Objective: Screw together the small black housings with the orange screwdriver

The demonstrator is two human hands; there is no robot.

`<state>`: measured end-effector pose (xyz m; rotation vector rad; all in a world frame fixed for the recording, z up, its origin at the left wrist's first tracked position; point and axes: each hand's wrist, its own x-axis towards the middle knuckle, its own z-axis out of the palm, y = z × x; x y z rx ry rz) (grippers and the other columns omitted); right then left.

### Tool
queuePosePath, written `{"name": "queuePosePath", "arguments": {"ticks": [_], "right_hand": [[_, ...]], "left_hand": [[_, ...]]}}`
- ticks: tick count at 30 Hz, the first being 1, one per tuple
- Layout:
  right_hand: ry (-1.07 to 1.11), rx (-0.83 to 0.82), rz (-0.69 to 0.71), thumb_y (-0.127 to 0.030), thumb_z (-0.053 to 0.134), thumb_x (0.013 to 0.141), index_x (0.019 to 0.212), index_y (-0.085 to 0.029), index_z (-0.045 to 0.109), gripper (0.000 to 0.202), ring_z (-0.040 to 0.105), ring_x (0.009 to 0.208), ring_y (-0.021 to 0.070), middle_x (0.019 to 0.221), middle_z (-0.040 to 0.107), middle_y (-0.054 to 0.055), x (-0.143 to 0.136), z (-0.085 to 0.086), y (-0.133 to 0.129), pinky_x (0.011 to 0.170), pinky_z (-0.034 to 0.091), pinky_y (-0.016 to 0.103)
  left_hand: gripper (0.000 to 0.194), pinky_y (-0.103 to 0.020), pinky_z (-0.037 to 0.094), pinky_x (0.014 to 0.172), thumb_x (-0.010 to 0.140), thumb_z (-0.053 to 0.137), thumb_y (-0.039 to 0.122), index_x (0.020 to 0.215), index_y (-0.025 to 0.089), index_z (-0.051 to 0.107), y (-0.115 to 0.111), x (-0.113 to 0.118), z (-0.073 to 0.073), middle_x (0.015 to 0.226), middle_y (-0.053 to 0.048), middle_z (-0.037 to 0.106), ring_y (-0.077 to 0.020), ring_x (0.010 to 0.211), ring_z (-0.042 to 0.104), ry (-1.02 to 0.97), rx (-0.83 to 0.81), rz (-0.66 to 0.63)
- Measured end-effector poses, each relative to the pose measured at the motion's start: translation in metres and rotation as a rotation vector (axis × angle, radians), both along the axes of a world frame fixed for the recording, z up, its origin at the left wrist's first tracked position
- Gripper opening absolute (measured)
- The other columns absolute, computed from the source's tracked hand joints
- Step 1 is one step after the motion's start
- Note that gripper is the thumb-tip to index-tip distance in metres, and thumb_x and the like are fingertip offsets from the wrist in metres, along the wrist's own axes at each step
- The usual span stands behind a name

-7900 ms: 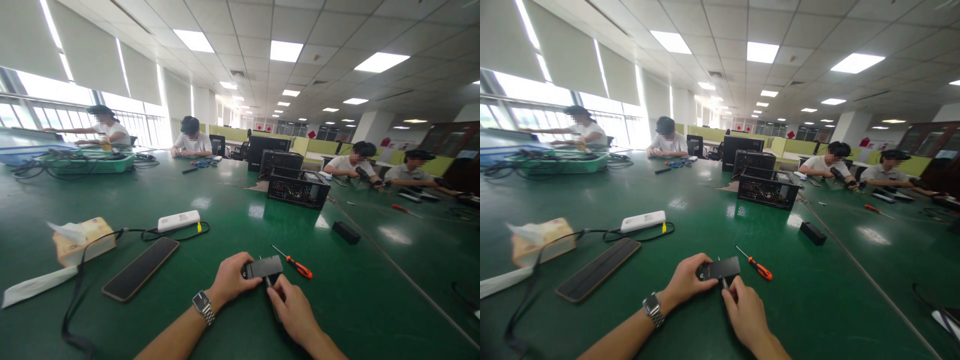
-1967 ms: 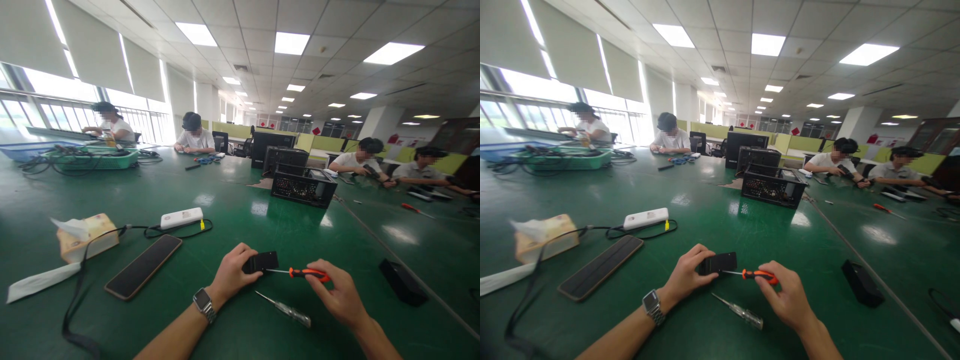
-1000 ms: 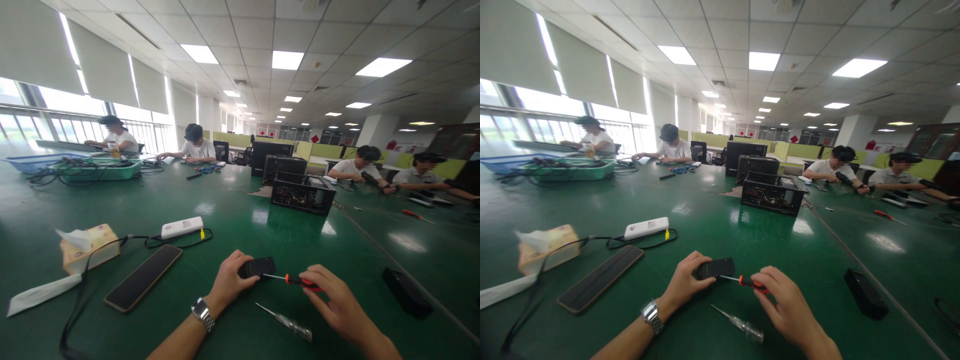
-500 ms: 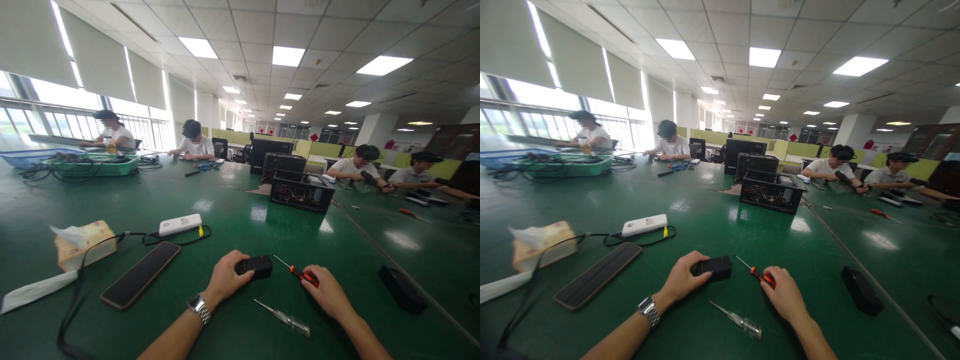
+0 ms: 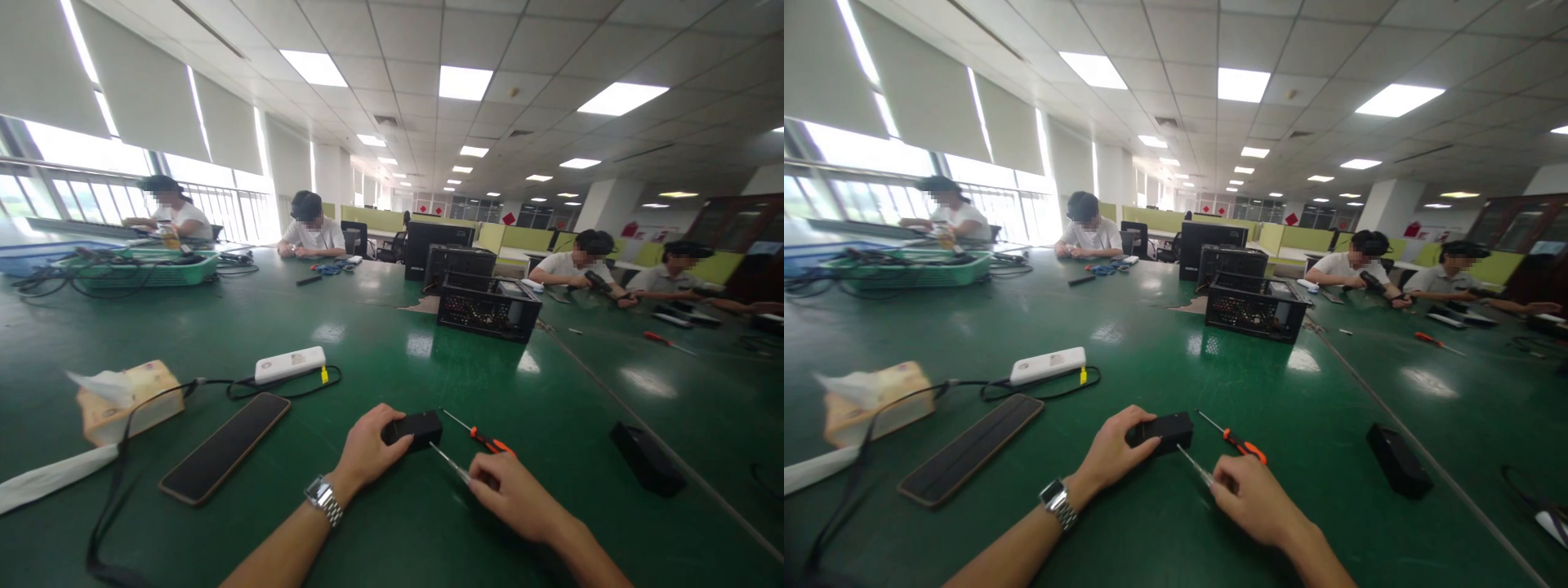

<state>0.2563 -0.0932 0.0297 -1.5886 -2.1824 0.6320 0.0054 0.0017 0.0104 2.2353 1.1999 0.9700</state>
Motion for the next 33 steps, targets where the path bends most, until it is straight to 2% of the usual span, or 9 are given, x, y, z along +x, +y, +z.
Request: {"name": "queuePosePath", "arguments": {"ticks": [4,8,11,14,16,20,26,29,33], "right_hand": [[0.095,0.004,-0.086,-0.033,0.050,0.089,0.075,-0.020,0.061,0.022,0.051,0.060,0.0123,0.067,0.059,-0.002,0.013,-0.004,0.007,0.055,0.036,0.022],[0.170,-0.010,-0.102,-0.038,0.049,0.090,0.076,-0.021,0.062,0.025,0.049,0.059,0.0116,0.065,0.055,-0.003,0.007,-0.006,0.007,0.055,0.036,0.022],[0.337,-0.143,-0.121,-0.042,0.048,0.090,0.080,-0.020,0.061,0.027,0.048,0.055,0.0104,0.066,0.053,-0.004,-0.002,-0.008,0.007,0.049,0.036,0.020],[0.505,-0.328,-0.159,-0.046,0.048,0.088,0.082,-0.019,0.059,0.030,0.041,0.044,0.0077,0.063,0.050,-0.005,-0.011,-0.011,0.006,0.039,0.029,0.018],[0.541,-0.341,-0.189,-0.046,0.049,0.086,0.077,-0.019,0.057,0.030,0.037,0.042,0.0067,0.059,0.047,-0.006,-0.016,-0.011,0.005,0.039,0.027,0.018],[0.447,-0.223,-0.208,-0.041,0.051,0.087,0.069,-0.017,0.055,0.030,0.043,0.051,0.0084,0.058,0.047,-0.005,-0.024,-0.012,0.002,0.049,0.032,0.019],[0.260,-0.172,-0.261,-0.041,0.056,0.082,0.066,-0.019,0.054,0.028,0.048,0.057,0.0109,0.061,0.053,-0.003,-0.034,-0.026,0.001,0.054,0.035,0.020],[0.280,-0.267,-0.221,-0.038,0.055,0.082,0.065,-0.018,0.055,0.026,0.046,0.054,0.0100,0.058,0.051,-0.004,-0.023,-0.021,0.001,0.051,0.034,0.019],[0.247,-0.498,-0.005,-0.030,0.062,0.075,0.063,-0.016,0.060,0.019,0.040,0.048,0.0074,0.052,0.047,-0.006,0.009,-0.006,-0.002,0.046,0.029,0.018]], "left_hand": [[0.025,-0.033,0.049,0.075,0.080,0.066,0.036,0.099,0.019,0.068,0.000,0.000,0.000,0.093,-0.005,0.066,-0.0217,0.083,0.062,-0.014,-0.008,-0.012],[0.026,-0.032,0.048,0.075,0.080,0.066,0.035,0.100,0.019,0.068,0.002,-0.001,-0.003,0.093,-0.005,0.065,-0.0212,0.084,0.061,-0.021,-0.006,-0.024],[0.026,-0.032,0.048,0.074,0.079,0.067,0.035,0.100,0.019,0.068,0.002,0.001,-0.005,0.093,-0.004,0.065,-0.0206,0.083,0.061,-0.036,-0.013,-0.050],[0.025,-0.031,0.048,0.075,0.078,0.069,0.032,0.099,0.019,0.068,-0.003,0.007,-0.004,0.093,-0.004,0.066,-0.0203,0.084,0.061,-0.054,-0.016,-0.089],[0.025,-0.030,0.047,0.076,0.076,0.070,0.030,0.099,0.019,0.068,-0.008,0.012,-0.004,0.093,-0.004,0.066,-0.0201,0.084,0.061,-0.059,-0.020,-0.122],[0.028,-0.029,0.047,0.076,0.074,0.073,0.032,0.099,0.019,0.069,-0.013,0.020,-0.003,0.091,-0.004,0.067,-0.0202,0.084,0.062,-0.038,-0.032,-0.152],[0.035,-0.030,0.047,0.078,0.073,0.073,0.035,0.104,0.019,0.066,-0.015,0.019,-0.002,0.095,-0.004,0.068,-0.0217,0.087,0.062,-0.003,-0.005,-0.112],[0.034,-0.031,0.047,0.078,0.076,0.071,0.036,0.105,0.019,0.067,-0.016,0.017,-0.002,0.095,-0.005,0.068,-0.0219,0.087,0.063,0.036,0.014,-0.102],[0.033,-0.031,0.048,0.076,0.078,0.069,0.038,0.104,0.020,0.068,-0.014,0.015,-0.002,0.095,-0.005,0.068,-0.0223,0.086,0.063,0.091,-0.007,-0.120]]}}
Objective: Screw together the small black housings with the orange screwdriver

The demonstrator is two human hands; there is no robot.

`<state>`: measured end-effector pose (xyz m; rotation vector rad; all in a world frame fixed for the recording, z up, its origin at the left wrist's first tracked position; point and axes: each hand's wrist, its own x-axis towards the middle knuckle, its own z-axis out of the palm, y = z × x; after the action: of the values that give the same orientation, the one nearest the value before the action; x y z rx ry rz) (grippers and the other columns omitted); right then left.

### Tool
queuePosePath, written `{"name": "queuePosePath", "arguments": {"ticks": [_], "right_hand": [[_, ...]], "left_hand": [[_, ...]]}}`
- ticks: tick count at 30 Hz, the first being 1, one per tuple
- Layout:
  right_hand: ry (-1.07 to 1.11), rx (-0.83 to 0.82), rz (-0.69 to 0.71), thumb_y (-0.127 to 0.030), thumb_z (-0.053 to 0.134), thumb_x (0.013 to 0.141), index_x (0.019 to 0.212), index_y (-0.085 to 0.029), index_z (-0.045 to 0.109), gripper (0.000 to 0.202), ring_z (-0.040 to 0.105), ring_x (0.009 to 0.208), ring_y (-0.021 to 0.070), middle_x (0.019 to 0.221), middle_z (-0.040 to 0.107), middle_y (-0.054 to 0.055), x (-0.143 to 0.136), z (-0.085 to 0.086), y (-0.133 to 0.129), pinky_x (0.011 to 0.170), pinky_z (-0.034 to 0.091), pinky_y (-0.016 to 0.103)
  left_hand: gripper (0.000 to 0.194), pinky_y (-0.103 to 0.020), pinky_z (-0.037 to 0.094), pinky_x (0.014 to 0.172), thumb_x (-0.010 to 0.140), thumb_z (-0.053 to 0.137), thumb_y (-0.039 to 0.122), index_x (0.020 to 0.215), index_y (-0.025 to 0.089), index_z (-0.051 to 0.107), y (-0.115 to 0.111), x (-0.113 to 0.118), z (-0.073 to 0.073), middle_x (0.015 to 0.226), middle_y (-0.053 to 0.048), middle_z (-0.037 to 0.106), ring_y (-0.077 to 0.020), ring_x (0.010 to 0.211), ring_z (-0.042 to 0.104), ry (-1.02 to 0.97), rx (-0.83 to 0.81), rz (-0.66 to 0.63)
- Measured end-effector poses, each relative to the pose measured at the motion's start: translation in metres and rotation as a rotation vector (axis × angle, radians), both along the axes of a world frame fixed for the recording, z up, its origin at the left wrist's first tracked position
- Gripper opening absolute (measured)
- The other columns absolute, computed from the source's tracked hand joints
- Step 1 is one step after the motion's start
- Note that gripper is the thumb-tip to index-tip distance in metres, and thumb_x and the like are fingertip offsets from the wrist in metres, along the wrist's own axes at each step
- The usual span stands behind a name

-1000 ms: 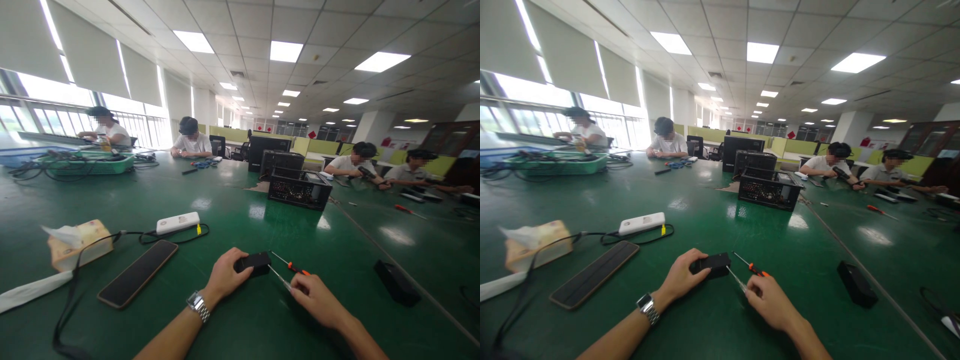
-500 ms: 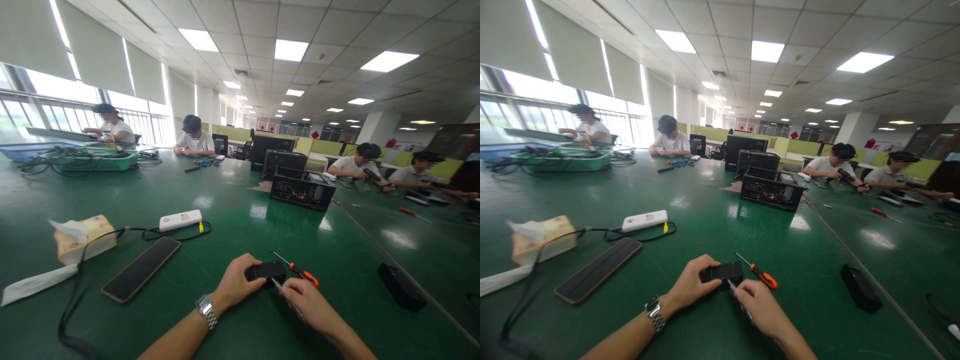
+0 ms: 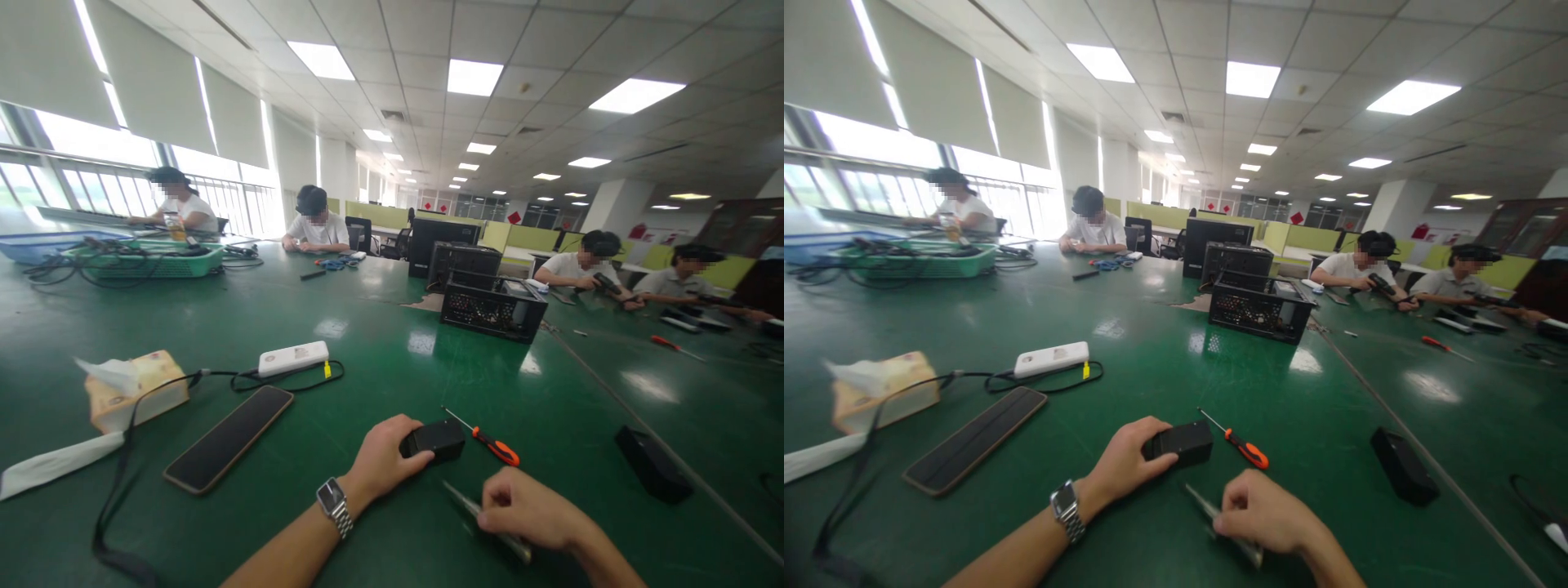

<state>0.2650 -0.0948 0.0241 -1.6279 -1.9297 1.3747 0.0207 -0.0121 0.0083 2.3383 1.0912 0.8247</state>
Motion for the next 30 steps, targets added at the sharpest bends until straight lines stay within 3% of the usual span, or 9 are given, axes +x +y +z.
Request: {"name": "queuePosePath", "arguments": {"ticks": [3,8,12,14,16,20,23,26,30], "right_hand": [[-0.173,0.093,0.032,-0.032,0.065,0.074,0.065,-0.017,0.067,0.018,0.047,0.051,0.0091,0.055,0.055,-0.004,0.008,0.004,-0.001,0.047,0.032,0.019],[-0.453,0.862,-0.150,-0.041,0.060,0.083,0.109,-0.024,0.068,0.032,0.061,0.097,0.0247,0.110,0.066,0.009,-0.015,0.002,0.005,0.082,0.049,0.035],[-0.496,1.158,0.061,-0.035,0.058,0.087,0.137,-0.031,0.049,0.052,0.048,0.124,0.0293,0.139,0.050,0.010,-0.024,-0.004,0.013,0.099,0.043,0.045],[-0.475,1.141,0.108,-0.035,0.054,0.090,0.138,-0.031,0.048,0.049,0.057,0.113,0.0240,0.130,0.058,0.008,-0.017,-0.008,0.018,0.093,0.049,0.037],[-0.463,1.116,-0.038,-0.040,0.051,0.091,0.135,-0.028,0.053,0.046,0.063,0.100,0.0208,0.119,0.064,0.007,0.000,-0.011,0.025,0.084,0.052,0.031],[-0.671,0.925,-0.782,-0.055,0.043,0.089,0.125,-0.022,0.063,0.053,0.064,0.096,0.0274,0.115,0.066,0.010,0.066,-0.011,0.031,0.074,0.054,0.036],[-0.855,0.599,-1.087,-0.061,0.032,0.089,0.127,-0.020,0.061,0.063,0.058,0.106,0.0372,0.120,0.062,0.016,0.122,-0.011,0.027,0.076,0.052,0.049],[-0.836,0.367,-1.173,-0.065,0.033,0.085,0.131,-0.018,0.056,0.070,0.055,0.108,0.0428,0.123,0.057,0.021,0.152,-0.014,0.021,0.072,0.051,0.055],[-0.831,0.378,-1.100,-0.072,0.037,0.079,0.127,-0.017,0.059,0.076,0.055,0.108,0.0436,0.124,0.055,0.023,0.147,-0.008,0.019,0.073,0.050,0.053]], "left_hand": [[0.034,-0.030,0.049,0.074,0.076,0.070,0.039,0.104,0.020,0.068,0.002,0.000,-0.001,0.093,-0.005,0.068,-0.0220,0.084,0.063,0.008,0.007,-0.013],[0.032,-0.030,0.050,0.074,0.068,0.076,0.030,0.097,0.018,0.068,0.000,0.005,-0.003,0.089,-0.005,0.068,-0.0211,0.081,0.062,-0.108,0.133,-0.094],[0.039,-0.031,0.053,0.077,0.067,0.077,0.027,0.102,0.017,0.067,-0.005,0.010,-0.003,0.091,-0.007,0.069,-0.0218,0.083,0.063,-0.261,0.245,-0.209],[0.043,-0.032,0.053,0.081,0.070,0.076,0.029,0.110,0.018,0.064,-0.005,0.009,-0.003,0.099,-0.008,0.068,-0.0221,0.088,0.064,-0.328,0.256,-0.215],[0.046,-0.034,0.054,0.085,0.075,0.075,0.033,0.117,0.020,0.061,-0.004,0.005,-0.002,0.109,-0.010,0.066,-0.0230,0.096,0.063,-0.365,0.248,-0.171],[0.034,-0.035,0.055,0.085,0.083,0.068,0.031,0.115,0.021,0.062,0.000,-0.005,0.001,0.110,-0.009,0.064,-0.0229,0.099,0.063,-0.352,0.234,-0.054],[0.024,-0.035,0.055,0.084,0.085,0.063,0.026,0.108,0.021,0.065,0.000,-0.009,0.000,0.104,-0.008,0.065,-0.0217,0.095,0.063,-0.320,0.225,-0.016],[0.021,-0.034,0.055,0.083,0.086,0.061,0.022,0.106,0.021,0.066,0.000,-0.007,-0.001,0.102,-0.007,0.065,-0.0210,0.094,0.063,-0.290,0.225,-0.019],[0.020,-0.033,0.054,0.082,0.085,0.060,0.021,0.104,0.021,0.067,0.001,-0.006,-0.003,0.101,-0.007,0.065,-0.0204,0.093,0.063,-0.257,0.214,-0.018]]}}
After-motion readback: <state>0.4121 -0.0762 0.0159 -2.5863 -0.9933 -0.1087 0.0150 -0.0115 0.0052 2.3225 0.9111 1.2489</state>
